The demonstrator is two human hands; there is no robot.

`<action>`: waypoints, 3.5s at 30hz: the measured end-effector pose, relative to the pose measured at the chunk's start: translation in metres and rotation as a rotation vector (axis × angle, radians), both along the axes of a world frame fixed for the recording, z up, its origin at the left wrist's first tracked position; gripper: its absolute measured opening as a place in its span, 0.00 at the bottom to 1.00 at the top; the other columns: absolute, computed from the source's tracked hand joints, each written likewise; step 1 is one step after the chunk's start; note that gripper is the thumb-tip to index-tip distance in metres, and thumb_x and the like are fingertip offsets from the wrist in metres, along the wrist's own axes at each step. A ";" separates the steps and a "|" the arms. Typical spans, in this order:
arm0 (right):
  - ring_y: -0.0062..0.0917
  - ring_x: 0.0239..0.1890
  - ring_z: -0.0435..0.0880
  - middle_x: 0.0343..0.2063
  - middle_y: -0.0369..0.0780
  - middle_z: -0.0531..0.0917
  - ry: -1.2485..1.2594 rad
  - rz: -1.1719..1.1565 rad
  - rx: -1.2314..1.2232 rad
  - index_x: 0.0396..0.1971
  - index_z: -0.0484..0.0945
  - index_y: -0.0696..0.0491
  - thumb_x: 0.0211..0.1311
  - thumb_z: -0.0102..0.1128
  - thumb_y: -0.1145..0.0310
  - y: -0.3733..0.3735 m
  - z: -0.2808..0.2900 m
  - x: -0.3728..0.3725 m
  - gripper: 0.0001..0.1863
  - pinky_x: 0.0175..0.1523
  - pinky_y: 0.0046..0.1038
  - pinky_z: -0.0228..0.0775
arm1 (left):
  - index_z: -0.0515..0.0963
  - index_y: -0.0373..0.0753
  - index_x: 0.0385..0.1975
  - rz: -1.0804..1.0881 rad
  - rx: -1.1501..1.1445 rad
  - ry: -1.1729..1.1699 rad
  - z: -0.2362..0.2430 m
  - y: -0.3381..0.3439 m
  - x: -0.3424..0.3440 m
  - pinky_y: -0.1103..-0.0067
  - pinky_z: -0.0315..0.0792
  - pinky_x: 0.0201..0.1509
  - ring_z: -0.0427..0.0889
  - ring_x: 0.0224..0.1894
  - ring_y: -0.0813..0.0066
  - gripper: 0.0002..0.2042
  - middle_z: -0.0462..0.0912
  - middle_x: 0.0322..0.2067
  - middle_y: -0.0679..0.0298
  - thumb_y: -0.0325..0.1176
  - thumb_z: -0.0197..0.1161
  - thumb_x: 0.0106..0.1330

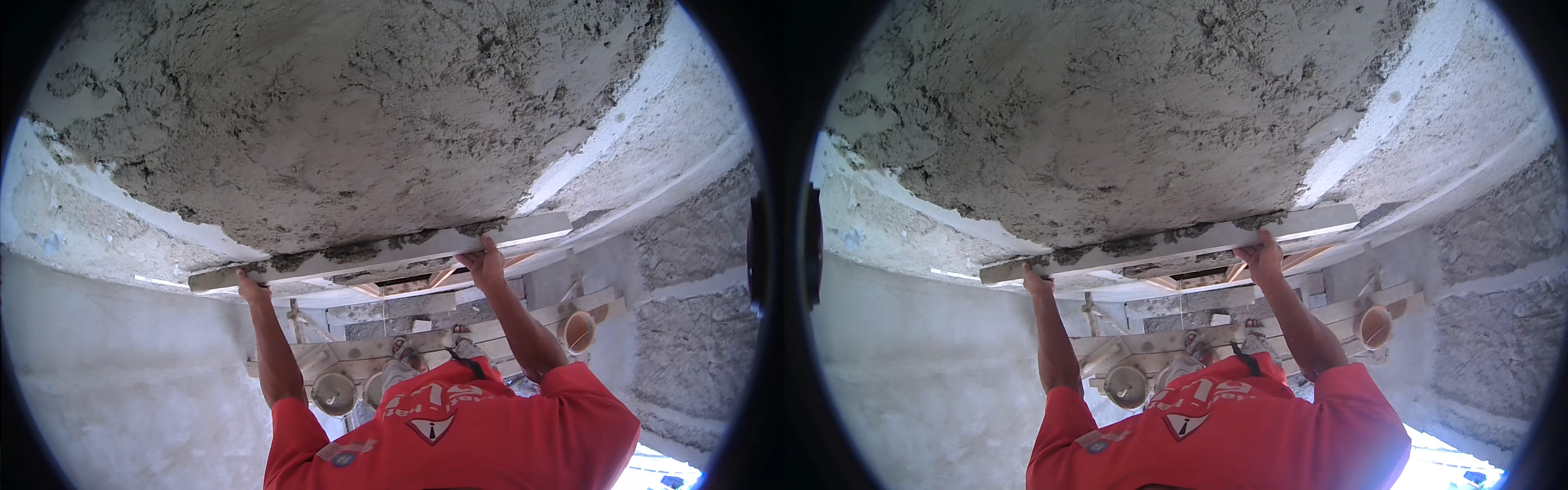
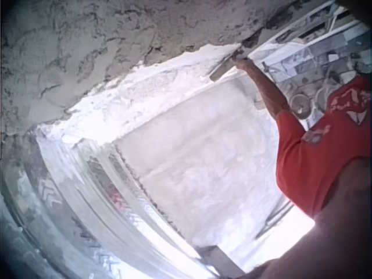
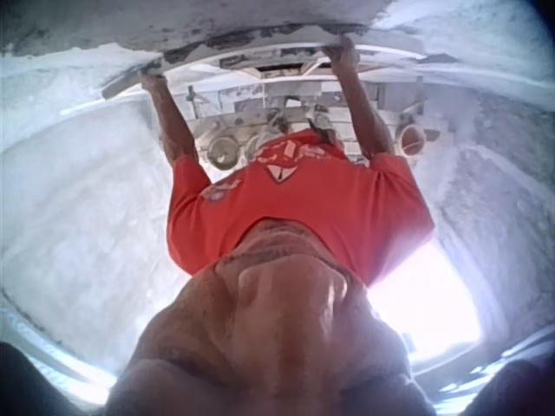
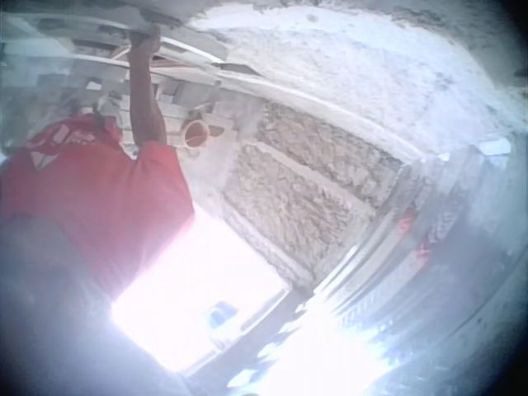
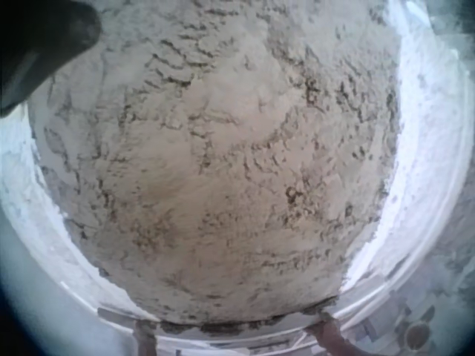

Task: The person applies mortar from a bucket to an unfinished wall using a trowel and then smooths the surface with a long straight-edge tool.

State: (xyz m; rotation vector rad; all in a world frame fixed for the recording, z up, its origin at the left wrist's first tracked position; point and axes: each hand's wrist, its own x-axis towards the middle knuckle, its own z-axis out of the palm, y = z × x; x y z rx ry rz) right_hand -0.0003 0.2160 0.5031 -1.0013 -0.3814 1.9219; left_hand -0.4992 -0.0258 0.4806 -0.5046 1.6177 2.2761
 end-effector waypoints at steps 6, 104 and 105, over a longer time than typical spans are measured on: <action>0.43 0.49 0.76 0.50 0.50 0.72 -0.111 -0.053 -0.002 0.52 0.65 0.60 0.64 0.51 0.55 0.019 0.050 0.025 0.25 0.44 0.44 0.76 | 0.71 0.30 0.48 0.023 0.064 0.087 0.048 0.014 0.035 0.65 0.78 0.39 0.81 0.38 0.61 0.23 0.79 0.41 0.56 0.45 0.57 0.65; 0.38 0.45 0.80 0.45 0.47 0.79 -0.228 0.608 0.203 0.44 0.75 0.60 0.57 0.59 0.61 0.058 0.122 0.263 0.20 0.50 0.38 0.76 | 0.75 0.32 0.32 0.427 0.241 -0.471 -0.071 -0.146 0.457 0.71 0.71 0.22 0.77 0.20 0.70 0.14 0.80 0.24 0.61 0.40 0.58 0.66; 0.38 0.44 0.80 0.45 0.47 0.79 -0.241 0.624 0.215 0.44 0.75 0.60 0.57 0.59 0.61 0.058 0.123 0.261 0.20 0.49 0.38 0.77 | 0.76 0.32 0.33 0.433 0.251 -0.480 -0.074 -0.147 0.460 0.71 0.72 0.23 0.77 0.21 0.69 0.14 0.80 0.25 0.61 0.40 0.58 0.66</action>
